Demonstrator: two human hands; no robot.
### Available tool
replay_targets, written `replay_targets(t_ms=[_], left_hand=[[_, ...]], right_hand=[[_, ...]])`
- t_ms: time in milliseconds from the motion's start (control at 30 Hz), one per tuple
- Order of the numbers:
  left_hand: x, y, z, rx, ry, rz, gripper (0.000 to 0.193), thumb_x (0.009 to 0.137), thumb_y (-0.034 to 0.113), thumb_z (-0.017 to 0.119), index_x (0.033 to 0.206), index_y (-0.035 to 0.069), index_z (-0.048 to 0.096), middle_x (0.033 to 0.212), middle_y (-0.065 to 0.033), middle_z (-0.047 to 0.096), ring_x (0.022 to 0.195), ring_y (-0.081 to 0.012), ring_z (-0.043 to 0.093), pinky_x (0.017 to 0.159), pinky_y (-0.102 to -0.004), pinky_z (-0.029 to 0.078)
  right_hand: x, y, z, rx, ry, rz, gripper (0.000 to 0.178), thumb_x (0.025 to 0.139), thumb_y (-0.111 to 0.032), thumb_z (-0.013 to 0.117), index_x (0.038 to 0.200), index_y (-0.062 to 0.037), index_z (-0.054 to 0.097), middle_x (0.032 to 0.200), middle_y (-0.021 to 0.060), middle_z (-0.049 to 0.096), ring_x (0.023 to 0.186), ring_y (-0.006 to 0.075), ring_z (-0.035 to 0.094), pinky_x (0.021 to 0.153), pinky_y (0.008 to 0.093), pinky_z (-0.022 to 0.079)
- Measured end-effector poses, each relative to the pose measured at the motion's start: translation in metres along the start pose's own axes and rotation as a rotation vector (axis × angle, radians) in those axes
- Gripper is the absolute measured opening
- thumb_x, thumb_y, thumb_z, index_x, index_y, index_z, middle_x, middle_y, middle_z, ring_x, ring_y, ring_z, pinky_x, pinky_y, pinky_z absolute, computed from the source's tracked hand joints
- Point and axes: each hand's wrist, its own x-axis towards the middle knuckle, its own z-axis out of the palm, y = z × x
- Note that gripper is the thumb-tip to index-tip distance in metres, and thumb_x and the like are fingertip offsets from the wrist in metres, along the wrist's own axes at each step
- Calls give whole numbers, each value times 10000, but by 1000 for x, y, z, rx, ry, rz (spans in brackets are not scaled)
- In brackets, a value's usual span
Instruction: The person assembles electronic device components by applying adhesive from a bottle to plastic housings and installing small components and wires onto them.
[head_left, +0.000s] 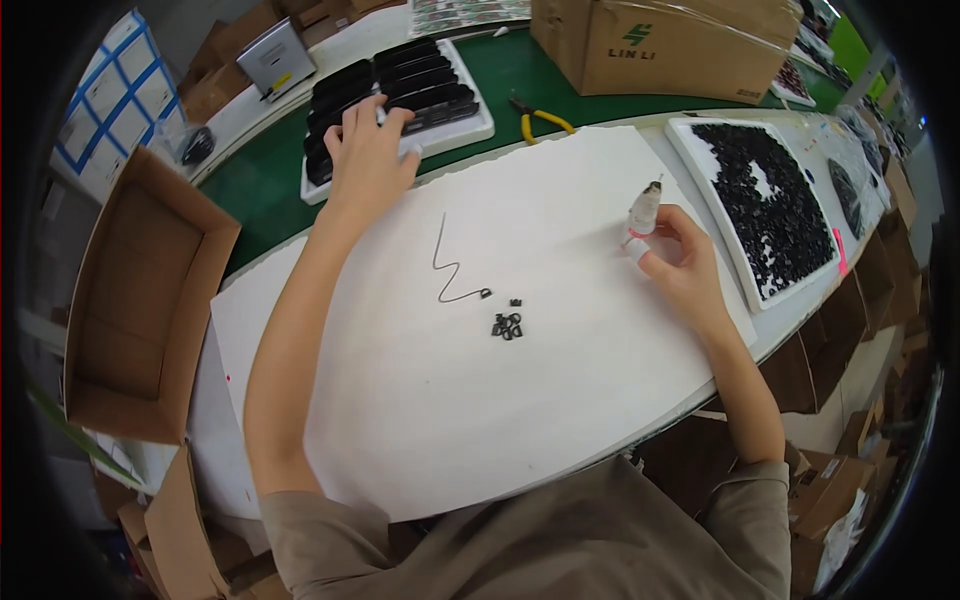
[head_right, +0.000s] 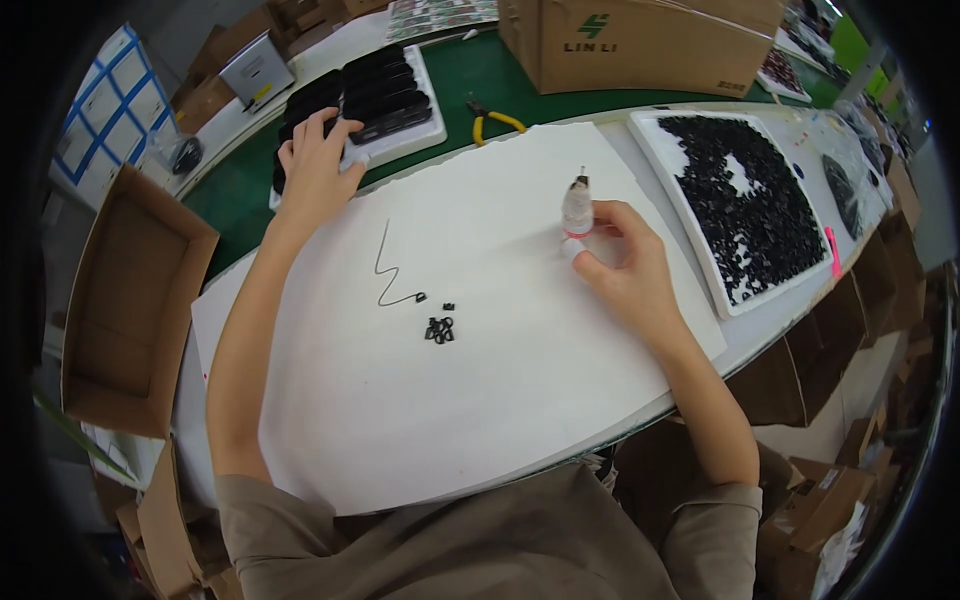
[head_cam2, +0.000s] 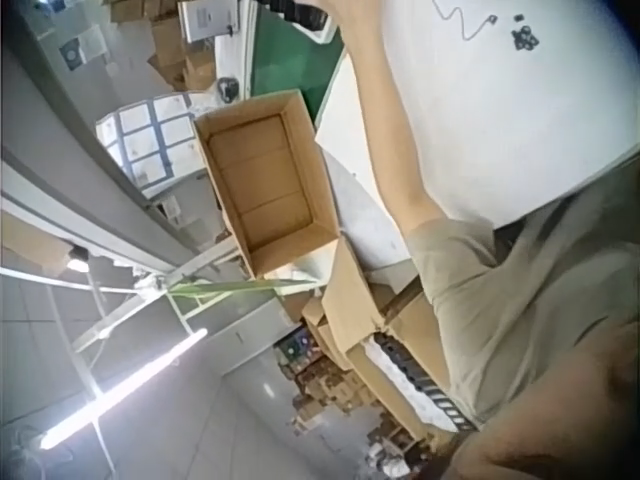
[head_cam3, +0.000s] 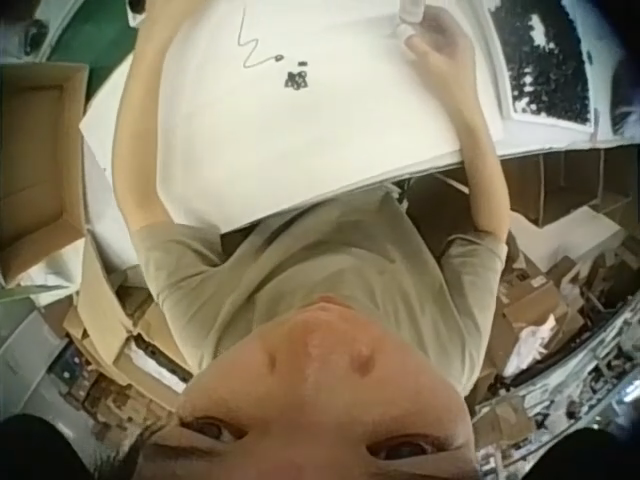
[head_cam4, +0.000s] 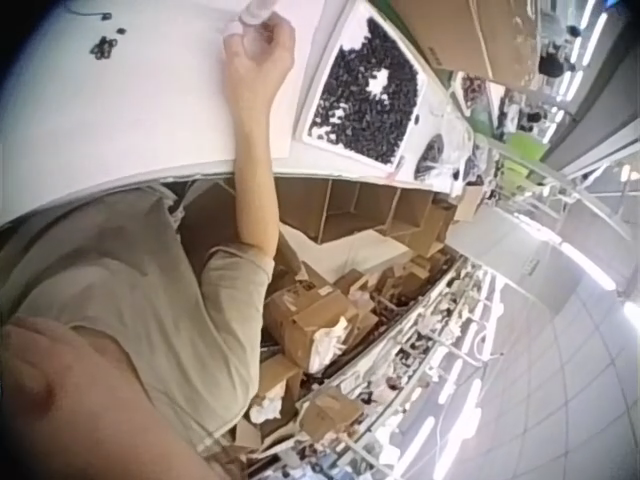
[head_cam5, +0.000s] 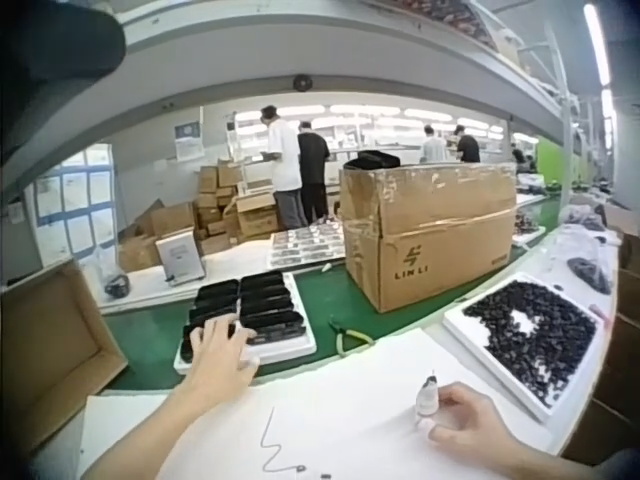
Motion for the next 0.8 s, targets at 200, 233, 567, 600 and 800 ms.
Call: replay_targets(t_ms=[200,233,567,600,800], left_hand=[[-104,-14,-143,308,-531,-57,426,711,222,635,1103,73,557,1234,-155,461,1153,-289,417,1002,-467,254],[-123,-23,-174,332,-672,-146,438,709,231,635,1110,74,558,1220,-156,475,1147,-287,425,1003,-449,259],[-371,-79,-411,414,-979,-1743,325,789,249,468,851,-33,617,679,-155,646,574,-221,641,486,-367,517],[-398,-83,-439,366,-973,-1819,328,793,243,455,861,-34,617,686,-158,647,589,-232,645,503,-375,525],[-499,-60,-438,173,-985,-2134,536,839,436,508,1213,55,466,1053,-214,594,793,-305,644,571,-476,559]], right_hand=[[2,-5,1,-146,-28,-10,331,665,-80,550,983,13,550,866,60,571,834,161,505,822,293,389],[3,4,1,-178,-10,7,346,684,-77,544,1017,17,555,905,62,582,840,165,506,827,302,388],[16,50,-31,-73,-227,-42,445,795,-24,499,1231,48,446,1114,104,559,983,171,553,876,282,409],[15,44,-26,-64,-230,-51,434,802,-17,491,1228,51,446,1113,103,559,991,174,552,884,281,405],[14,38,-39,-228,-242,-42,413,850,-71,475,1238,64,436,1120,115,560,995,179,532,895,267,380]])
